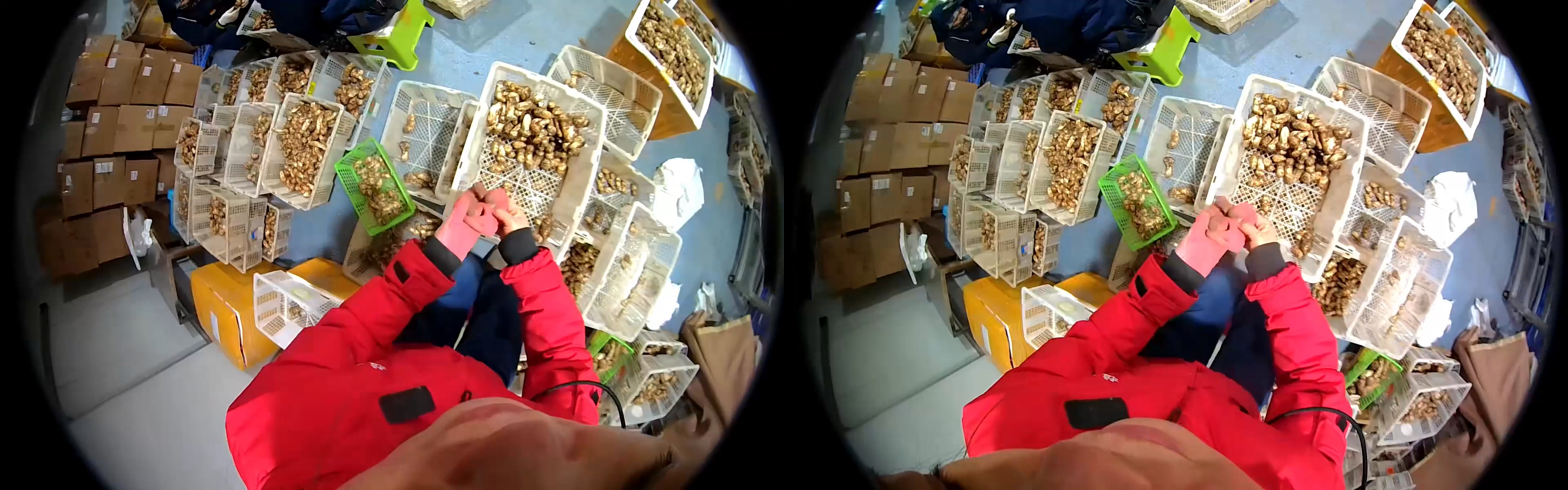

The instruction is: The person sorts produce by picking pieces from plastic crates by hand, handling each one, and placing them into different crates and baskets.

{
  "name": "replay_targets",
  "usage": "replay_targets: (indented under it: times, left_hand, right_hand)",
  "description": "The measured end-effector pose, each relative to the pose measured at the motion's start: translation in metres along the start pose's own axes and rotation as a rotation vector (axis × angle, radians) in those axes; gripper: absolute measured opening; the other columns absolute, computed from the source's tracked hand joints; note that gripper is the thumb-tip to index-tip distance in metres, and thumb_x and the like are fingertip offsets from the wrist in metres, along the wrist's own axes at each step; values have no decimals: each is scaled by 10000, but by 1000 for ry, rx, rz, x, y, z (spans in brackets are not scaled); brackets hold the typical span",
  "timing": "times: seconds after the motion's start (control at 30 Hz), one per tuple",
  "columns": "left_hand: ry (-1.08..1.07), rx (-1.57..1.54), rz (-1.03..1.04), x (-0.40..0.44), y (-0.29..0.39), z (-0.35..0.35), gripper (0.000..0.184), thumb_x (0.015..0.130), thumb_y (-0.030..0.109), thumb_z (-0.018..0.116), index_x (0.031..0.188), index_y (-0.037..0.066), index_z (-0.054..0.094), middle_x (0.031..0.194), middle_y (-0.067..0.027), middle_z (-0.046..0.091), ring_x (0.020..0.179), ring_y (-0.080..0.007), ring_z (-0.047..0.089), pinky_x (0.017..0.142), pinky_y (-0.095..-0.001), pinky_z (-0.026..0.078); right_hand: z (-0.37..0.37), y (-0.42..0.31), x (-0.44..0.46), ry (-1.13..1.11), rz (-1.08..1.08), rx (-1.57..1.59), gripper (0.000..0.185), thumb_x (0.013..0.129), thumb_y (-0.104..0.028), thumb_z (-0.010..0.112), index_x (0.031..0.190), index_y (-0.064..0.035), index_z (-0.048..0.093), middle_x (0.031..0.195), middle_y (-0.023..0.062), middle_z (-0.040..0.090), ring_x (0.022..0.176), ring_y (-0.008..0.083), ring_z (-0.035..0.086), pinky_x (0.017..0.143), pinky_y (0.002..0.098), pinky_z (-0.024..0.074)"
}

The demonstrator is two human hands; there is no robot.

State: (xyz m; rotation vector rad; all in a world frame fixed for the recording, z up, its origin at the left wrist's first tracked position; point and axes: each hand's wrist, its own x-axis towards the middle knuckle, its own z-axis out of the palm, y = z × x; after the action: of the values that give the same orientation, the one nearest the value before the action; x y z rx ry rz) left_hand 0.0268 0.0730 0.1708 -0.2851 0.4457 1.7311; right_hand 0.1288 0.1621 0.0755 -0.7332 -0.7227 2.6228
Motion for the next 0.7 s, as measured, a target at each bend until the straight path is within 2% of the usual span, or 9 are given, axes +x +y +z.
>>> replay_targets:
  times: [0.07, 0.2, 0.23, 0.37, 0.43, 0.47, 0.57, 0.63, 0.7]
  left_hand:
    - [32, 1, 0, -11, 0, 30, 129, 893, 197, 415, 952, 94, 466, 826, 14, 453, 883, -153, 474, 743, -272, 391]
    - [104, -2544, -683, -26, 6, 77, 113, 914, 152, 367, 922, 100, 468, 768, 26, 388, 760, -123, 442, 674, -286, 377]
    - [142, -1969, -538, -28, 4, 83, 111, 907, 150, 380, 955, 93, 462, 820, 10, 405, 806, -124, 448, 700, -277, 383]
    - [174, 335, 98, -23, -14, 78, 225, 877, 142, 434, 1089, 67, 441, 1029, -51, 470, 989, -130, 471, 805, -240, 404]
    - [-51, 1041, 208, -14, -24, 18, 328, 874, 126, 398, 1203, 120, 402, 1285, -55, 361, 1185, -176, 353, 971, -315, 324]
    - [-102, 1050, 199, -23, -15, 20, 346, 872, 124, 397, 1218, 132, 396, 1314, -45, 337, 1216, -180, 316, 993, -320, 297]
    - [-180, 1131, 245, -48, 19, 42, 367, 883, 127, 354, 1250, 141, 370, 1366, -31, 290, 1271, -184, 245, 1043, -335, 230]
    - [-264, 1335, 318, -66, 42, 36, 378, 891, 114, 319, 1268, 119, 335, 1372, -51, 283, 1281, -186, 233, 1057, -394, 200]
    - [-144, 1097, 160, -67, 44, 9, 381, 892, 109, 307, 1273, 103, 311, 1375, -73, 276, 1285, -189, 228, 1051, -476, 171]
  right_hand:
    - [32, -21, -19, -77, -12, 31, 271, 787, -9, 504, 1053, -6, 557, 1067, 93, 585, 990, 218, 563, 879, 355, 444]
    - [57, -46, -37, 209, -26, -4, 186, 738, 40, 490, 880, -13, 599, 930, 74, 615, 872, 198, 595, 794, 323, 486]
    - [53, -47, -37, 254, -41, -60, 288, 739, 46, 507, 1020, 12, 562, 916, 106, 619, 786, 224, 622, 698, 323, 516]
    - [37, -53, -12, 574, -76, -118, 254, 714, 89, 459, 928, 21, 577, 858, 131, 612, 758, 263, 624, 688, 341, 524]
    - [56, -77, -14, 454, -73, -8, 270, 711, 95, 429, 935, 25, 562, 895, 155, 603, 780, 280, 619, 715, 359, 523]
    - [63, -83, -16, 328, -80, 28, 283, 707, 100, 422, 946, 24, 554, 910, 159, 599, 791, 282, 617, 722, 361, 522]
    - [85, -84, -13, 457, -88, -480, 298, 701, 118, 404, 941, 17, 549, 927, 158, 594, 847, 280, 607, 743, 390, 512]
    - [17, -34, 11, 394, -203, -143, 287, 749, 29, 467, 1033, 42, 508, 1054, 205, 538, 906, 370, 567, 811, 462, 479]
    - [40, -70, 14, 217, -106, 28, 434, 789, -73, 504, 1183, 65, 388, 1233, 240, 396, 1016, 445, 485, 856, 516, 441]
